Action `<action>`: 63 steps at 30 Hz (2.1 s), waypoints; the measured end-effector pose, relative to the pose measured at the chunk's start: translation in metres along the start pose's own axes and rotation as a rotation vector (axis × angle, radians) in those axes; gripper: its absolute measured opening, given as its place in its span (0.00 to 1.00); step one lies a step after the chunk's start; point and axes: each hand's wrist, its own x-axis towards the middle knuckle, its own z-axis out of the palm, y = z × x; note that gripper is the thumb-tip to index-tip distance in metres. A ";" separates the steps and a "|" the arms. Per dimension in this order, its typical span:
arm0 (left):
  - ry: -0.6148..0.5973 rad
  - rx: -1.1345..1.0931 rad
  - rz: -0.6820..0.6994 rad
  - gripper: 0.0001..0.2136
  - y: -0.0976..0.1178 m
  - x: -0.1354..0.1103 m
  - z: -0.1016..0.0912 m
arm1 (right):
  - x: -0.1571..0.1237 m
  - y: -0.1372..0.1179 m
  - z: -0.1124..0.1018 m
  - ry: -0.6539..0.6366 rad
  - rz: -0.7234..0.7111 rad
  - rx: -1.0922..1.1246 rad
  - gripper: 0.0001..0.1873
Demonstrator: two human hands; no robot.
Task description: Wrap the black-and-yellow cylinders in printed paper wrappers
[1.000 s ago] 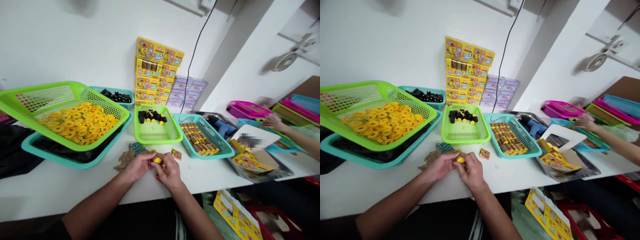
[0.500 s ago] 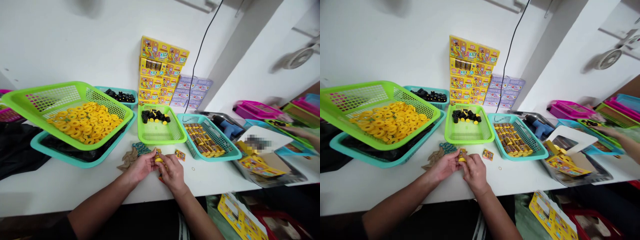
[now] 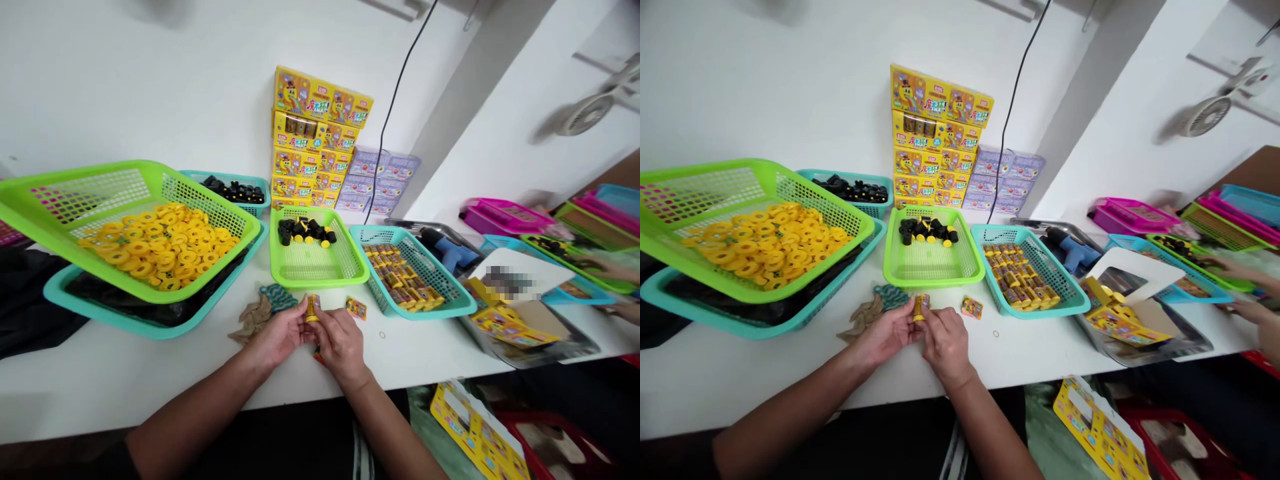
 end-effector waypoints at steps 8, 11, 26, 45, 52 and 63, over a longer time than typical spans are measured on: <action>0.029 -0.041 0.024 0.06 0.001 0.000 -0.001 | 0.000 -0.002 0.004 0.049 0.128 0.124 0.14; 0.028 0.001 0.024 0.08 -0.002 0.002 -0.004 | 0.000 -0.002 0.005 0.035 0.119 0.103 0.13; -0.006 0.086 -0.002 0.08 -0.006 -0.001 -0.003 | 0.001 0.003 0.003 0.075 0.069 0.104 0.06; 0.060 0.020 -0.018 0.09 0.002 0.000 0.001 | 0.000 0.001 0.004 -0.011 0.183 0.140 0.11; 0.054 -0.028 -0.025 0.07 -0.001 -0.002 0.003 | -0.005 0.002 0.010 0.085 0.234 0.235 0.08; 0.069 0.037 0.008 0.06 0.000 -0.003 0.002 | 0.003 0.003 0.002 -0.010 0.188 0.176 0.10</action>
